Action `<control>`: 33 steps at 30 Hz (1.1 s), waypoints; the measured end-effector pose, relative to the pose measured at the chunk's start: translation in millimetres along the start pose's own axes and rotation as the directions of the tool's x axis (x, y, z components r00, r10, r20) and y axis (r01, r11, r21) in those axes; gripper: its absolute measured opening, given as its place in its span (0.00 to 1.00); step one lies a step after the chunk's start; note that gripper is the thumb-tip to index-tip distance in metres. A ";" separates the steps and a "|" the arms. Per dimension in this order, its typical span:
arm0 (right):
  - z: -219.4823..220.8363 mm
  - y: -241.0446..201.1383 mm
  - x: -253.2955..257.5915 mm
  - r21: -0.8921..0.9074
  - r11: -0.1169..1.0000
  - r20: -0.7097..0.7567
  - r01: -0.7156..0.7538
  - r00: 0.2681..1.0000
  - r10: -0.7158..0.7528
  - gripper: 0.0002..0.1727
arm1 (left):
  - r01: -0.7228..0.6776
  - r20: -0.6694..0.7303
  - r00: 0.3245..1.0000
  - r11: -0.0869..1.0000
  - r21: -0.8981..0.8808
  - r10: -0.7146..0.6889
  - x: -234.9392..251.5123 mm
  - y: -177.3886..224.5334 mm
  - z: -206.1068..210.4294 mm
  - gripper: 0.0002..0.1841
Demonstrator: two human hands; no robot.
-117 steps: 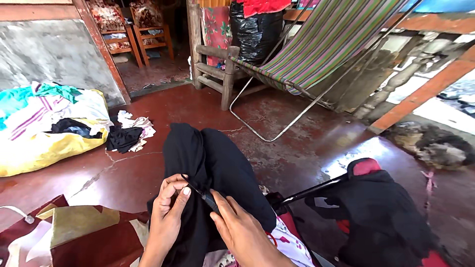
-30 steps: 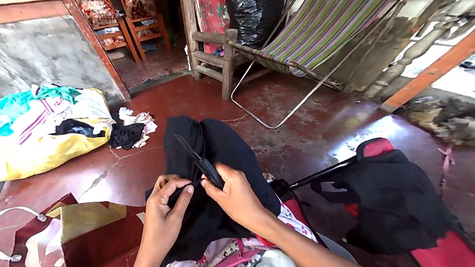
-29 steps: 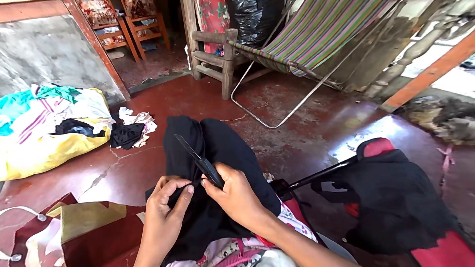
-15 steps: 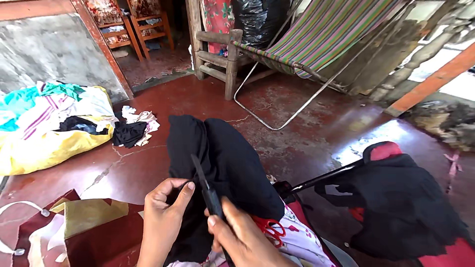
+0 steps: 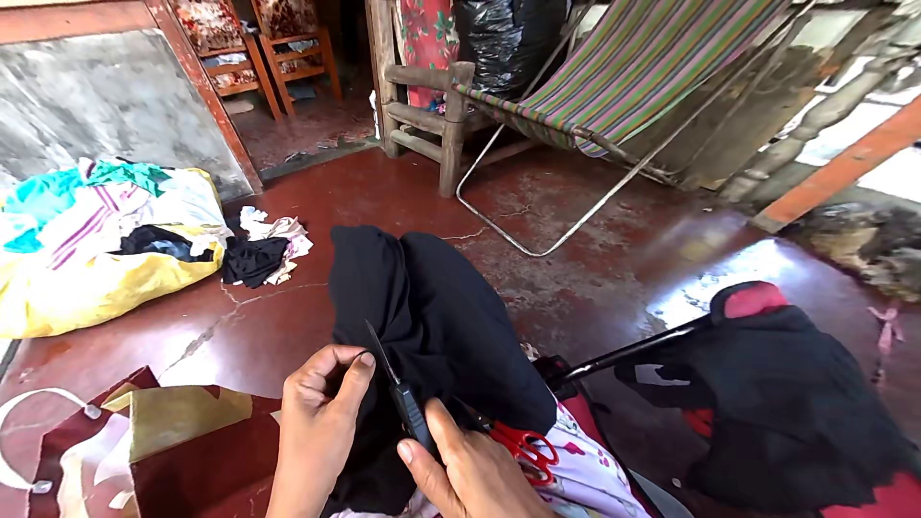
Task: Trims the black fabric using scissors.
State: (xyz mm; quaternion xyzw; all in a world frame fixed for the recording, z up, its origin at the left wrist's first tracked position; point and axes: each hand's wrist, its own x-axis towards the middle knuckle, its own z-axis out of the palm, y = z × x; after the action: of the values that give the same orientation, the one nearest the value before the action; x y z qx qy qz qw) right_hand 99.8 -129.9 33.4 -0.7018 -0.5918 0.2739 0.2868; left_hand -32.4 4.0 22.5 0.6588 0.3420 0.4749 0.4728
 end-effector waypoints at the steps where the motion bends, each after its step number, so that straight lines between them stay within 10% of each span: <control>1: 1.2 1.1 0.6 0.005 1.000 0.000 0.001 1.000 -0.001 0.28 | -0.002 -0.003 1.000 1.000 0.004 0.002 -0.2 0.4 0.4 0.08; 33: 15.8 -6.6 20.7 -0.085 0.996 -0.020 -0.027 0.999 0.026 0.28 | -0.202 -0.075 0.972 0.953 0.227 0.224 -5.8 1.1 6.2 0.07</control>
State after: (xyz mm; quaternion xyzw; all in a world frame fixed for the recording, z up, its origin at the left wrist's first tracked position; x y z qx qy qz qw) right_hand 87.0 -107.3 26.4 -0.7238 -0.5909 0.2453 0.2584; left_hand -28.3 -3.4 21.2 0.7151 0.3419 0.5150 0.3263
